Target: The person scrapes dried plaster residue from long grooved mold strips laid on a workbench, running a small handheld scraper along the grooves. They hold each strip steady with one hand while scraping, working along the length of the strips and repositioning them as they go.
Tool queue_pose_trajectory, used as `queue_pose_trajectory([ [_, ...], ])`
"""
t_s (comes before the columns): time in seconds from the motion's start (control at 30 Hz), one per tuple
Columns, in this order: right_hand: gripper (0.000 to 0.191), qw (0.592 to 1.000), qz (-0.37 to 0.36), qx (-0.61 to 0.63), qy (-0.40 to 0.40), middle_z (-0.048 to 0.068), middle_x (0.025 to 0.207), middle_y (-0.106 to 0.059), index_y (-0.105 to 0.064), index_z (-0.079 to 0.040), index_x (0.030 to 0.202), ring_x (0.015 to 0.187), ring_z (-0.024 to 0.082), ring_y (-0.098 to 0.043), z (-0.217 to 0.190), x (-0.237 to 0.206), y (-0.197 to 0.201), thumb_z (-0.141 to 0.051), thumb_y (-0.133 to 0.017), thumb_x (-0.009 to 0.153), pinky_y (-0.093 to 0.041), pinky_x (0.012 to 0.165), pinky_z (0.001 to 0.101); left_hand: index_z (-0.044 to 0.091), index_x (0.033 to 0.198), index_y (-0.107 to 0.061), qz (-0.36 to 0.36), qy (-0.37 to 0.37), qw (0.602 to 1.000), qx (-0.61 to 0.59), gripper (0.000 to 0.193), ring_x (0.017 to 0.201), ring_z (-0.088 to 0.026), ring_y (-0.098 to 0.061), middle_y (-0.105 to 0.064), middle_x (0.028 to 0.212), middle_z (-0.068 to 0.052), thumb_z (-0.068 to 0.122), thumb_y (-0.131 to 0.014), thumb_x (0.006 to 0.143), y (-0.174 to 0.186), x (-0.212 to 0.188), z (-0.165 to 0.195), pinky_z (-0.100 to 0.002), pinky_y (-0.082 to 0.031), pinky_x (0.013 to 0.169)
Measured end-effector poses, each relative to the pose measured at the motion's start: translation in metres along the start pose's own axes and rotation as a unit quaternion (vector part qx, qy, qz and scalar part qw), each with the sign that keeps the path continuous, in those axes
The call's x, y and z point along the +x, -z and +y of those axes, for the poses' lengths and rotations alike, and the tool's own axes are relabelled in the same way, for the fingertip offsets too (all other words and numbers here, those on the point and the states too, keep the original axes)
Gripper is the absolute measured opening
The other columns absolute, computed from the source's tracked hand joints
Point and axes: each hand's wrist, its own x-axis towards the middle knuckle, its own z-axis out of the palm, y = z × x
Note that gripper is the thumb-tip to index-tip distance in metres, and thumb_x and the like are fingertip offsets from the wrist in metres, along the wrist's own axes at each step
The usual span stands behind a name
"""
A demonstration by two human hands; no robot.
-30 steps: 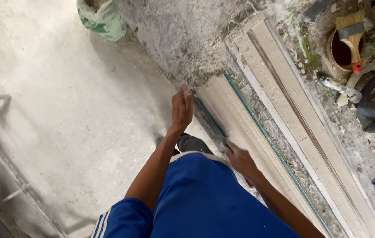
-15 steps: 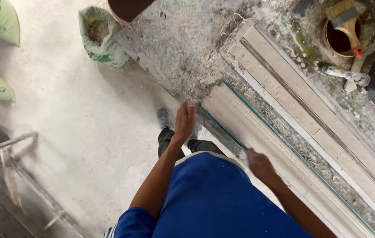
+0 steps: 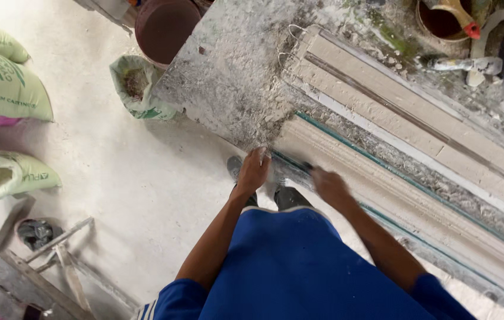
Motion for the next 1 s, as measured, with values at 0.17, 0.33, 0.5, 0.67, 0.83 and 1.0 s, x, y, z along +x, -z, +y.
queue_pose_trajectory([
  [0.17,0.028,0.985,-0.077,-0.079,-0.13,0.016,0.067,-0.069,-0.059,-0.002,0.117,0.057,0.029,-0.069,0.059,-0.091,0.008,-0.026,-0.05,0.107,-0.056,0.051,0.044,-0.001,0.13,-0.061,-0.032,-0.013,0.998,0.052,0.039,0.12,-0.047,-0.057,-0.063,0.129,-0.027,0.017,-0.061,0.095,0.009,0.003,0.017,-0.052,-0.046,0.101],
  [0.33,0.018,0.987,-0.09,-0.049,-0.124,0.017,0.088,-0.072,-0.067,-0.007,0.106,0.081,0.033,-0.074,0.002,0.007,-0.033,-0.019,-0.055,0.102,-0.06,0.065,0.0484,0.002,0.129,-0.063,-0.078,-0.014,0.993,0.09,0.035,0.117,-0.044,-0.059,-0.064,0.126,-0.023,0.014,-0.059,0.097,0.027,0.02,0.037,-0.052,-0.048,0.099],
  [0.5,0.018,0.997,0.0,-0.057,-0.045,0.012,0.103,-0.074,-0.066,-0.01,0.112,0.095,0.031,-0.073,-0.053,0.073,-0.059,-0.017,-0.057,0.099,-0.063,0.078,0.0436,0.004,0.128,-0.065,-0.106,-0.11,0.976,0.158,0.034,0.112,-0.044,-0.059,-0.065,0.121,-0.022,0.01,-0.059,0.095,0.035,0.039,0.048,-0.053,-0.048,0.098],
  [0.67,0.063,0.979,0.038,-0.201,0.001,0.014,0.129,-0.067,-0.039,-0.01,0.149,0.113,0.027,-0.068,-0.006,-0.035,-0.04,-0.014,-0.059,0.089,-0.063,0.081,0.0424,0.005,0.122,-0.066,-0.171,-0.22,0.948,0.154,0.027,0.115,-0.043,-0.059,-0.063,0.123,-0.021,0.01,-0.061,0.097,0.035,0.065,0.042,-0.052,-0.048,0.1],
  [0.83,0.037,0.948,-0.15,-0.081,-0.268,0.009,0.115,-0.073,-0.045,-0.02,0.145,0.095,0.025,-0.076,0.004,-0.098,-0.014,-0.031,-0.043,0.11,-0.063,0.075,0.0403,0.004,0.123,-0.065,-0.237,-0.243,0.932,0.123,0.03,0.118,-0.039,-0.058,-0.062,0.126,-0.018,0.011,-0.062,0.094,0.056,0.09,0.026,-0.049,-0.048,0.104],
  [1.0,0.066,0.952,-0.18,0.003,-0.246,0.014,0.152,-0.042,-0.02,-0.025,0.161,0.102,0.028,-0.07,-0.093,-0.003,-0.046,-0.003,-0.042,0.103,-0.069,0.059,0.0337,0.005,0.125,-0.067,-0.312,-0.269,0.904,0.115,0.033,0.122,-0.038,-0.056,-0.061,0.13,-0.017,0.011,-0.062,0.094,0.079,0.106,0.021,-0.047,-0.047,0.104],
])
